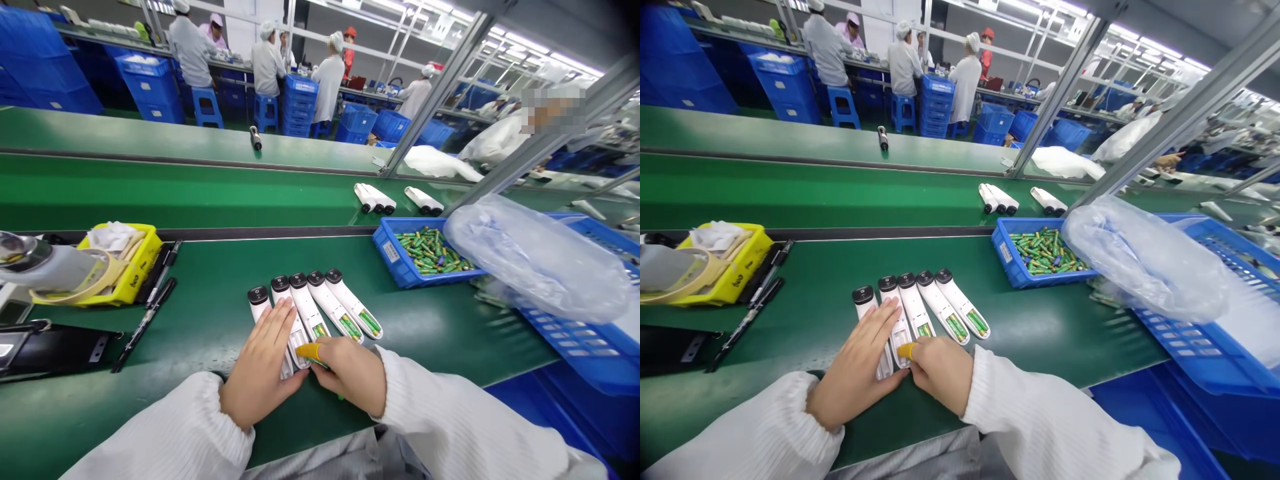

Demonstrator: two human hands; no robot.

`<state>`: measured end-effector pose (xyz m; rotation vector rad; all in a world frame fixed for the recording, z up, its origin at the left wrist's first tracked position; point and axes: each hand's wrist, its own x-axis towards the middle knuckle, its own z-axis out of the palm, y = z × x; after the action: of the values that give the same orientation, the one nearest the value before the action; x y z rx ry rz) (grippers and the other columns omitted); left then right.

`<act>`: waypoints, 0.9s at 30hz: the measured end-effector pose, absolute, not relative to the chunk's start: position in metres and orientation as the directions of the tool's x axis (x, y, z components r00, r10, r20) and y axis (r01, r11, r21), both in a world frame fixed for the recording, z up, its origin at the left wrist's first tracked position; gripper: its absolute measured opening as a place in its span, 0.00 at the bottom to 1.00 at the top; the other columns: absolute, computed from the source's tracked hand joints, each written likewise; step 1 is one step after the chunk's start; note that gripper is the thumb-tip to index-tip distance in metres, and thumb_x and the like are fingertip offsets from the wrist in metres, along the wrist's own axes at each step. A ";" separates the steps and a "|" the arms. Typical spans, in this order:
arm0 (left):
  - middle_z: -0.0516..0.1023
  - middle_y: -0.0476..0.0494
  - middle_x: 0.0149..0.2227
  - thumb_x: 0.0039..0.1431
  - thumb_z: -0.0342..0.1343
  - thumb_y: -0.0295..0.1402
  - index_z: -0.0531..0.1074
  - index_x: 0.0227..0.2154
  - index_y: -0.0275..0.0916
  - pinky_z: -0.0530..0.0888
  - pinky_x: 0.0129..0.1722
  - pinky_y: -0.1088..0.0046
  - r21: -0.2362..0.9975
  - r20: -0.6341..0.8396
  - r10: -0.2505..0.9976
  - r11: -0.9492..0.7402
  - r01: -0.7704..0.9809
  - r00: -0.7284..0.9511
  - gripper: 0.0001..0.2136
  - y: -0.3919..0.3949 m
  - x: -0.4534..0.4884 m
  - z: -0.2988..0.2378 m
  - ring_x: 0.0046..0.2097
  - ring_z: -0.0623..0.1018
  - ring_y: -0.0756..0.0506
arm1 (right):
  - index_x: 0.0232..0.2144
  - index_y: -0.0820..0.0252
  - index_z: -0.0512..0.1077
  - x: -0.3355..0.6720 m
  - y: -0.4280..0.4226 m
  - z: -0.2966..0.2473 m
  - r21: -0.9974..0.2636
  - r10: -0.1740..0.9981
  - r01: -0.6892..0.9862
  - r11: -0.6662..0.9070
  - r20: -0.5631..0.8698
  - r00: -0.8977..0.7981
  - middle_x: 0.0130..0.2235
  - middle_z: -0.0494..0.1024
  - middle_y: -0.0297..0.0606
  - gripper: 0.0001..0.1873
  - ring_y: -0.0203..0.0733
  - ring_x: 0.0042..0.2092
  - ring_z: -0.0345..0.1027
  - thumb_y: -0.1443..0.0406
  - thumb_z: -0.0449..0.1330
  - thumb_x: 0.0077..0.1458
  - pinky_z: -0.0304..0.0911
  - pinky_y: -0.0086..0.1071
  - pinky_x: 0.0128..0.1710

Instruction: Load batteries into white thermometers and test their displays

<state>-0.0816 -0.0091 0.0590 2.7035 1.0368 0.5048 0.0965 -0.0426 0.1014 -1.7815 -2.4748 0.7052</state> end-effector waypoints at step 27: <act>0.57 0.31 0.64 0.55 0.54 0.35 0.46 0.62 0.33 0.61 0.61 0.50 0.378 0.255 0.687 -0.718 0.584 0.680 0.34 -0.008 -0.082 0.061 0.65 0.57 0.37 | 0.30 0.61 0.73 0.095 -0.049 0.076 -0.385 0.971 0.893 0.234 0.055 -0.231 0.26 0.71 0.35 0.09 0.36 0.25 0.67 0.68 0.54 0.60 0.59 0.28 0.23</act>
<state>-0.0815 -0.0083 0.0608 2.6283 1.0162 0.5575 0.0945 -0.0486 0.0764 -1.7408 -2.2282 0.3964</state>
